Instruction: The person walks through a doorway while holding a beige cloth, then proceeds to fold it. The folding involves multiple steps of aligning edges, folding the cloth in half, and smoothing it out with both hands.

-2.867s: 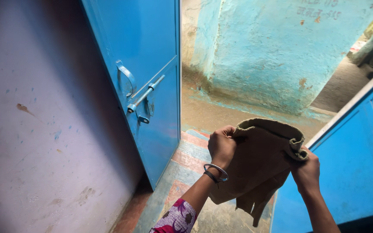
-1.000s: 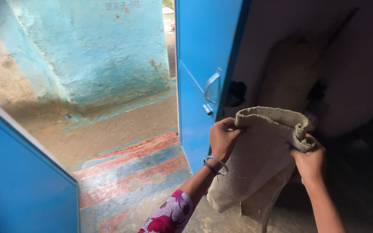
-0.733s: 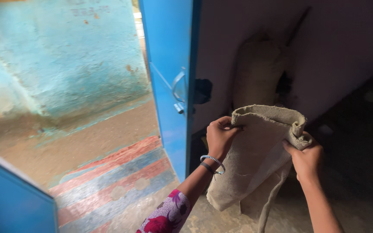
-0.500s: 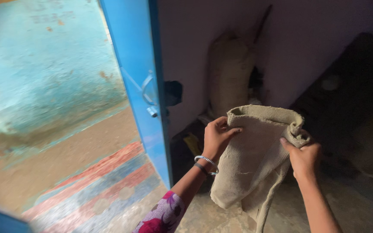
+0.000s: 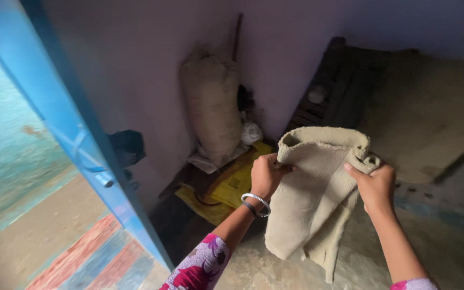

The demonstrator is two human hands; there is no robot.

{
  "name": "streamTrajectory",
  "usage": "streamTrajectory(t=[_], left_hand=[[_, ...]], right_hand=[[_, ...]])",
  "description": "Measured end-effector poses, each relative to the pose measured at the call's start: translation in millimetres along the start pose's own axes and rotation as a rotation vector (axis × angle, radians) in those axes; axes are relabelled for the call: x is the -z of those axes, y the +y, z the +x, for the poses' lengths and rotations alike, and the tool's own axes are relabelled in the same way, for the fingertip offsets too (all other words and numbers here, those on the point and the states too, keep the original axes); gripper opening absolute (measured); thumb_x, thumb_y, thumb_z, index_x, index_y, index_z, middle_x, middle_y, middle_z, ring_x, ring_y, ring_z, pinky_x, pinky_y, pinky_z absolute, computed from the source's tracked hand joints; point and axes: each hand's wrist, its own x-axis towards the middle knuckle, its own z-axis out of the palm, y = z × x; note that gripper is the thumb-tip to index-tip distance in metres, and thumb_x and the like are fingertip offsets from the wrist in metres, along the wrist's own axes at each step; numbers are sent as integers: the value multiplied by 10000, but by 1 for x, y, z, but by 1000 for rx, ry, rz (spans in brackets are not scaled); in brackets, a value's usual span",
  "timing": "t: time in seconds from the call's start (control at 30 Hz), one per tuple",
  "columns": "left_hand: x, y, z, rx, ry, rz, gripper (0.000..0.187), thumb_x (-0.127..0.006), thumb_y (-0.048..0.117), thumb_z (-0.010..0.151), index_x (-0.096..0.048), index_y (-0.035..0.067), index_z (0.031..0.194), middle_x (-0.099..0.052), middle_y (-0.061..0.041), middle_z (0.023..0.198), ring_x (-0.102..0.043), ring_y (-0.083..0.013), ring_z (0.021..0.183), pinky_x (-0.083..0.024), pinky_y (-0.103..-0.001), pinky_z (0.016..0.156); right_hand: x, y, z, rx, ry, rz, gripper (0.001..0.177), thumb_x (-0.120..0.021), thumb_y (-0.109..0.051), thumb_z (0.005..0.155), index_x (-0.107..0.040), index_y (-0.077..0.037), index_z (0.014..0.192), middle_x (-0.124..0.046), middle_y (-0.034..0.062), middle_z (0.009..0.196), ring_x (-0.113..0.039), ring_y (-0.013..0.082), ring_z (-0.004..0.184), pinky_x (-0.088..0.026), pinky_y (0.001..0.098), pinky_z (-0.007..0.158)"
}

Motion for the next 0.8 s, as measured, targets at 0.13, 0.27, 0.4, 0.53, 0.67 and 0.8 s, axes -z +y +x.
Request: streamTrajectory(t=[0.13,0.27,0.4,0.53,0.67,0.8], left_hand=[[-35,13,15,-19,-42,-20,357,-894,266,715,-796,67,995,-771,-124,809,-750,-233,685,-565,-359,655],[-72,29,20,12,-103,2,366,-890,301,722,-792,75,993,-768,-113,795,-745,-227,663,-556,-363,639],[-114,49,21,26,-115,8,361,-900,307,727,-798,55,965,-761,-128,775,-732,-238,655,-549,-370,638],[-159,71,22,25,-105,-13,362,-881,311,727,-794,71,985,-763,-123,784,-742,-248,657,-556,-369,635],[-200,89,25,-4,-82,8,390,-892,314,711,-792,65,994,-760,-145,809,-745,-280,704,-559,-380,648],[-241,107,23,-4,-86,2,398,-894,302,707,-795,67,1012,-760,-158,828,-752,-294,732,-566,-385,661]], right_hand=[[31,0,9,-31,75,-113,282,-867,-49,807,-725,57,1026,-754,108,973,-673,170,844,-525,344,744],[63,12,19,48,97,-47,330,-852,-45,799,-707,39,1083,-748,88,1029,-676,147,886,-528,314,782],[103,27,38,-18,99,-61,293,-842,-36,813,-724,41,1070,-758,96,1024,-683,147,877,-534,318,774],[148,39,60,2,66,-51,263,-825,-27,829,-726,46,1062,-761,93,1024,-685,137,882,-535,310,779],[187,49,78,8,64,-82,266,-817,-23,819,-736,44,1063,-768,97,1016,-686,136,880,-532,307,772],[226,63,95,11,68,-117,262,-824,-29,820,-735,44,1056,-770,104,1016,-697,148,874,-538,314,776]])
